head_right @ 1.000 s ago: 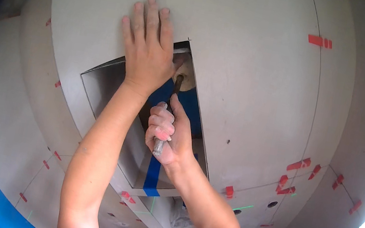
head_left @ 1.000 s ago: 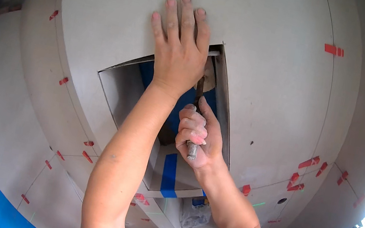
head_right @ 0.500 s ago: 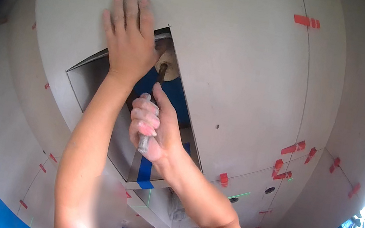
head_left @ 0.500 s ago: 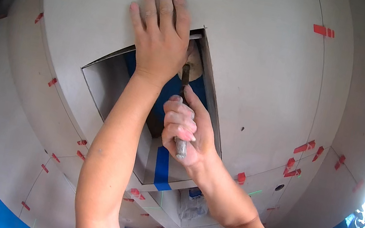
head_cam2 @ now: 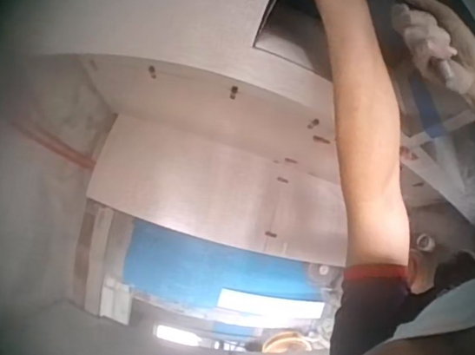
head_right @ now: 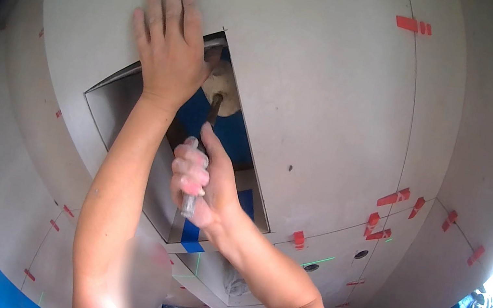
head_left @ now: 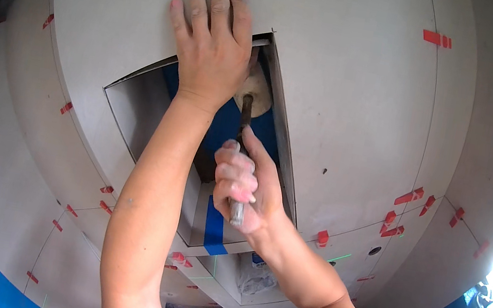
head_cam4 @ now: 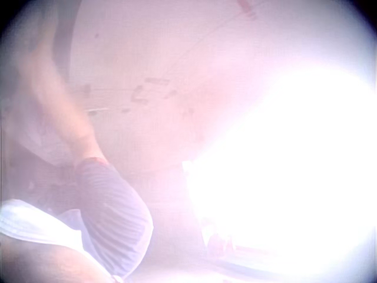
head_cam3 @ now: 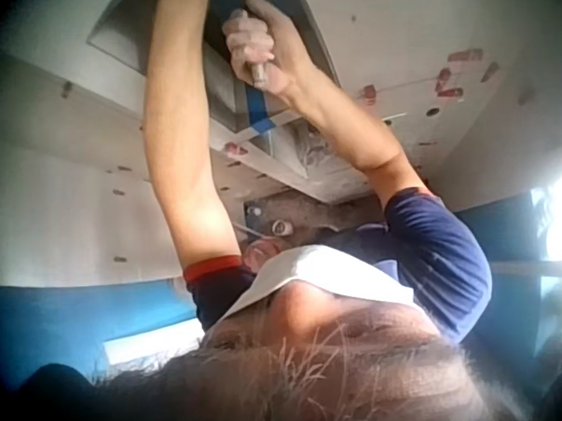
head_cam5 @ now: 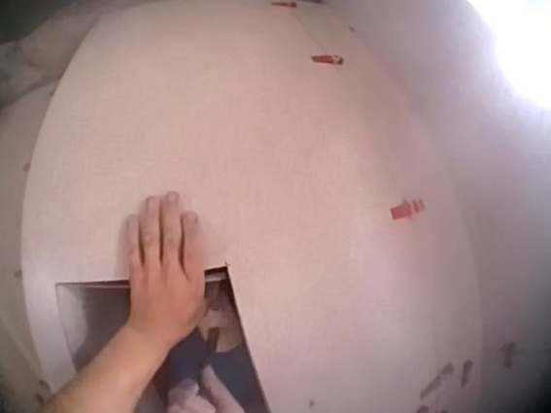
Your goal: The person applies adhesive to a ceiling panel using a notched trowel, then uses a rubber mallet to tap a tile into place within a recessed ceiling niche. Later, the person sits on the floor to measure and mark a tile with a ruler and marker.
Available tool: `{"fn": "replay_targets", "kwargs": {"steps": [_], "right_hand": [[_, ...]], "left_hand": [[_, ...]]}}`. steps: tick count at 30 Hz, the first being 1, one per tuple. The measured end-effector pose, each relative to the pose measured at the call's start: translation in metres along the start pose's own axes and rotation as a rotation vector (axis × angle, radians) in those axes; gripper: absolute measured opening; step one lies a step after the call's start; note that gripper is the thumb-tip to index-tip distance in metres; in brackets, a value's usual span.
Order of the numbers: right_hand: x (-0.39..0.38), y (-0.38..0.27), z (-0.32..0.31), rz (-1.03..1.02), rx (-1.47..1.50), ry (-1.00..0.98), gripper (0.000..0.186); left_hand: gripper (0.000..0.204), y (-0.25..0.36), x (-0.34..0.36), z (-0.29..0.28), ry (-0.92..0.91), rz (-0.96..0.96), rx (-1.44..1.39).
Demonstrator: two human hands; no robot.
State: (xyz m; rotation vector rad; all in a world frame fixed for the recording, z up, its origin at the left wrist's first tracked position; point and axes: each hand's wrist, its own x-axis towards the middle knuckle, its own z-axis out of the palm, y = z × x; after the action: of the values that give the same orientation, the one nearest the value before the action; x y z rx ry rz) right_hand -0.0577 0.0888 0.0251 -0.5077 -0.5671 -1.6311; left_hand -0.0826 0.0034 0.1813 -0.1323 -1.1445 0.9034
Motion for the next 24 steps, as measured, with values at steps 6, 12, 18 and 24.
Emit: {"fn": "replay_targets", "kwargs": {"steps": [6,12,18,24], "right_hand": [[0.005,-0.012,-0.004,-0.006,-0.082,-0.029,0.038],[0.012,-0.014,0.002,0.042,-0.061,-0.036,0.039],[0.005,-0.012,0.008,0.021,-0.007,0.066,0.035],[0.009,-0.008,0.006,-0.031,-0.065,0.02,0.036]], "left_hand": [[0.041,0.002,0.002,0.004,0.029,-0.014,-0.012],[0.039,0.001,0.0,0.005,0.033,-0.009,-0.01],[0.036,0.0,-0.001,0.004,0.025,-0.008,-0.018],[0.035,0.0,0.0,0.004,0.036,-0.019,-0.03]]}}
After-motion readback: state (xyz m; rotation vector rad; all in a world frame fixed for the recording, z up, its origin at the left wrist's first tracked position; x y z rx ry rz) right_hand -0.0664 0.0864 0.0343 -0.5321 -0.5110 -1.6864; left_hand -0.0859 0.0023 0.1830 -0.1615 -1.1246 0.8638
